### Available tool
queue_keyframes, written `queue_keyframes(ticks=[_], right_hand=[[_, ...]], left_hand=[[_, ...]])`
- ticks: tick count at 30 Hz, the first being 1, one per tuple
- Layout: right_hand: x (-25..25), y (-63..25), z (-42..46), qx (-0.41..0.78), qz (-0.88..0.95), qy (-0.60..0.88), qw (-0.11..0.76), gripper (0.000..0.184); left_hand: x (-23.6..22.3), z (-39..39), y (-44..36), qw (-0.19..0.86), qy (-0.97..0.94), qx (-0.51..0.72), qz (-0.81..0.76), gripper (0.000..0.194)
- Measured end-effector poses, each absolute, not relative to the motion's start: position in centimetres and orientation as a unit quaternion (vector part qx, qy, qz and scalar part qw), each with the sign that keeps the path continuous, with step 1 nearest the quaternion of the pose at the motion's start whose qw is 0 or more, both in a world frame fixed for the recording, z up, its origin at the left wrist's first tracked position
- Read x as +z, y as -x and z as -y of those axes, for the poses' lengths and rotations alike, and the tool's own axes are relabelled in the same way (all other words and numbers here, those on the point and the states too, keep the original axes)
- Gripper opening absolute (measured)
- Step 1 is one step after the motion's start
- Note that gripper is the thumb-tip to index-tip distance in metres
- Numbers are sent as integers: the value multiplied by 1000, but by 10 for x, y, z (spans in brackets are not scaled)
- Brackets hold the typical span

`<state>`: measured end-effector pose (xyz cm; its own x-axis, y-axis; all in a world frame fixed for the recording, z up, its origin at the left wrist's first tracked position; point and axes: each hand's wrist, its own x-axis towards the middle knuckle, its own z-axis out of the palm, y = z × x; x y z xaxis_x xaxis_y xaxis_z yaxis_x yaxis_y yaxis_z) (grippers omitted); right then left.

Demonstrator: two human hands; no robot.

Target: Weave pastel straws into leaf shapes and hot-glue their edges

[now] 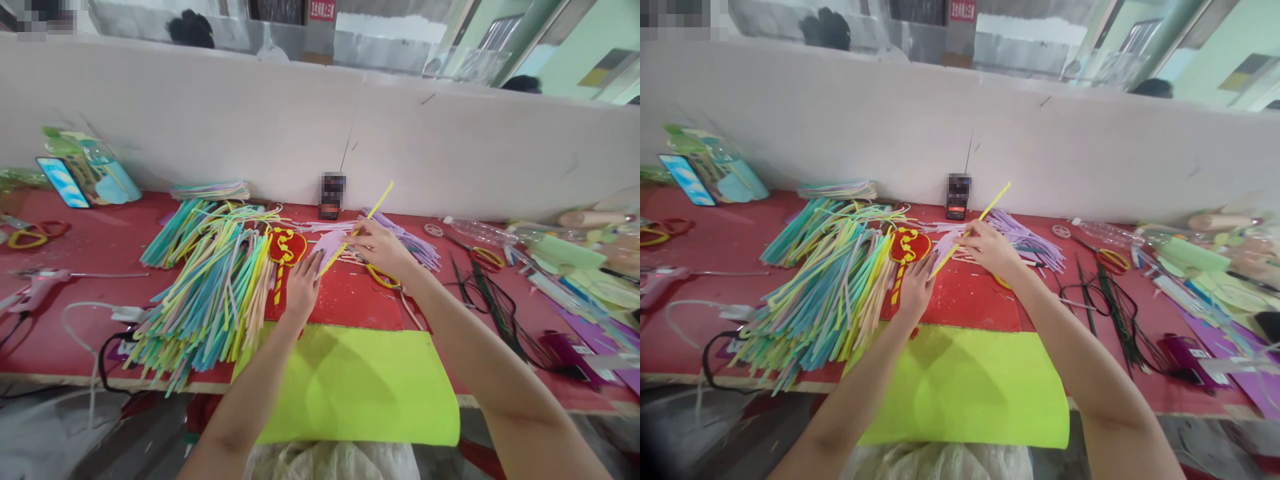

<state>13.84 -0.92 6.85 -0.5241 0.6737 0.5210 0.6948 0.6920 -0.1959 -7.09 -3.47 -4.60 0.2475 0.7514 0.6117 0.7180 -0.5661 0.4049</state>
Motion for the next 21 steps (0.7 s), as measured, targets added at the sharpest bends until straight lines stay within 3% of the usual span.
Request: queue_keyframes(ticks=[6, 16, 21], right_hand=[[39, -141, 14, -103, 857, 395, 315, 32], [1, -146, 18, -68, 824, 364, 429, 35], [-2, -143, 20, -86, 830, 351, 425, 38]], left_hand=[[-40, 43, 68, 8, -792, 358, -494, 54], [-41, 46, 66, -13, -778, 351, -522, 58], [-44, 48, 63, -24, -786, 350, -509, 58]])
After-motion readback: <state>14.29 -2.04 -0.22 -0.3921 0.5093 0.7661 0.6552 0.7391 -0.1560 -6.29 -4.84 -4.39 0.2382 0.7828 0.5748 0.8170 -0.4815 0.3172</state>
